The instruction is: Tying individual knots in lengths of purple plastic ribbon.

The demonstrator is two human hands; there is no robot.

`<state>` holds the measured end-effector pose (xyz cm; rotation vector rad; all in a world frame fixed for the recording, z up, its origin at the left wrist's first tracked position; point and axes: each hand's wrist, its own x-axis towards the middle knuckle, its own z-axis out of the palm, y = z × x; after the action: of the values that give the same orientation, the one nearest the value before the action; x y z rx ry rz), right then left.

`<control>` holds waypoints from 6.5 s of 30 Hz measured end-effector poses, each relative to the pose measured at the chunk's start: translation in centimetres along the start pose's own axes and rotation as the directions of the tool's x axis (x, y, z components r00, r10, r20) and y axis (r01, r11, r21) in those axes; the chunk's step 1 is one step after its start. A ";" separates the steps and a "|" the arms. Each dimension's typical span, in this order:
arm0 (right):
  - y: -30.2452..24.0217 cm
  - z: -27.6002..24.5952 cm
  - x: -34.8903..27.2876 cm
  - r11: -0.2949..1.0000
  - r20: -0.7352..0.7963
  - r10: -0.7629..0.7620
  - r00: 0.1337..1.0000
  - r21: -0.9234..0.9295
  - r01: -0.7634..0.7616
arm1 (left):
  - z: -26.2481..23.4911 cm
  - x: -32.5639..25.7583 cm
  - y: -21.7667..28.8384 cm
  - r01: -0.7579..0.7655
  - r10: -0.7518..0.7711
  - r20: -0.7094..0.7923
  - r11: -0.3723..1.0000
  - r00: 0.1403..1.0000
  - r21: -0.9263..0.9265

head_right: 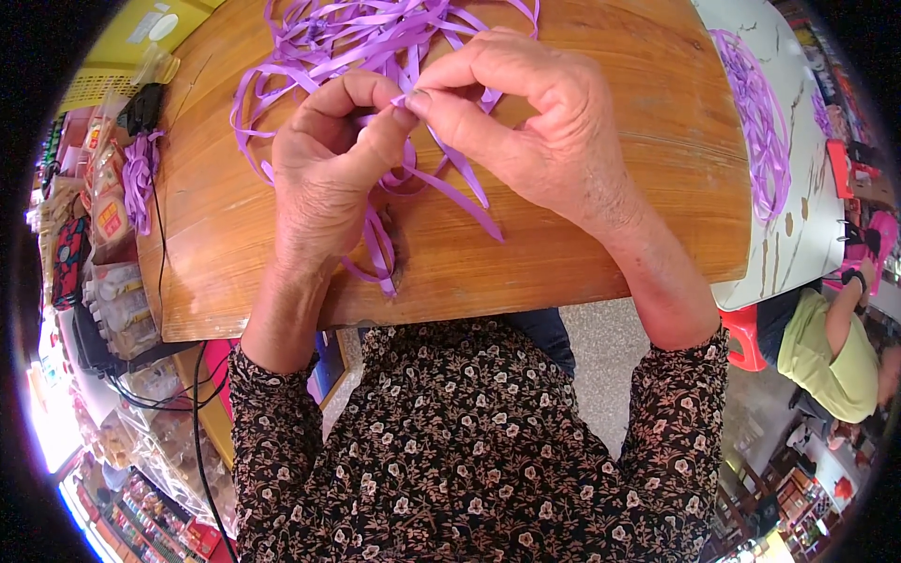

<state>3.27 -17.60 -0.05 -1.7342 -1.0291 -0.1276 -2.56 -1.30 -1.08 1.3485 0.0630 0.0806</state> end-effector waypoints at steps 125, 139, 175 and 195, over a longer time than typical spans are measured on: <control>-1.4 -0.1 1.2 0.896 0.022 -0.243 0.970 -0.379 0.233 | -0.3 -0.4 0.3 0.076 -0.064 0.061 0.970 0.996 -0.232; -0.8 -1.2 0.8 0.784 0.122 -0.286 0.950 -0.540 0.305 | -0.6 -0.4 0.3 -0.132 0.131 0.015 0.987 0.991 0.090; -0.7 1.3 0.6 0.759 0.133 -0.482 0.866 -0.431 0.488 | -3.3 -1.7 1.9 -0.094 0.042 0.264 0.978 0.964 0.185; -1.0 -8.5 -2.8 0.975 -0.387 -0.052 0.920 -0.220 -0.038 | -12.8 -4.3 7.3 -0.449 0.600 -0.108 0.694 0.792 0.563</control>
<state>4.05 -26.12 2.86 -1.8091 -0.7438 -0.5924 -8.19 12.30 3.22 1.8536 -0.0763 0.8137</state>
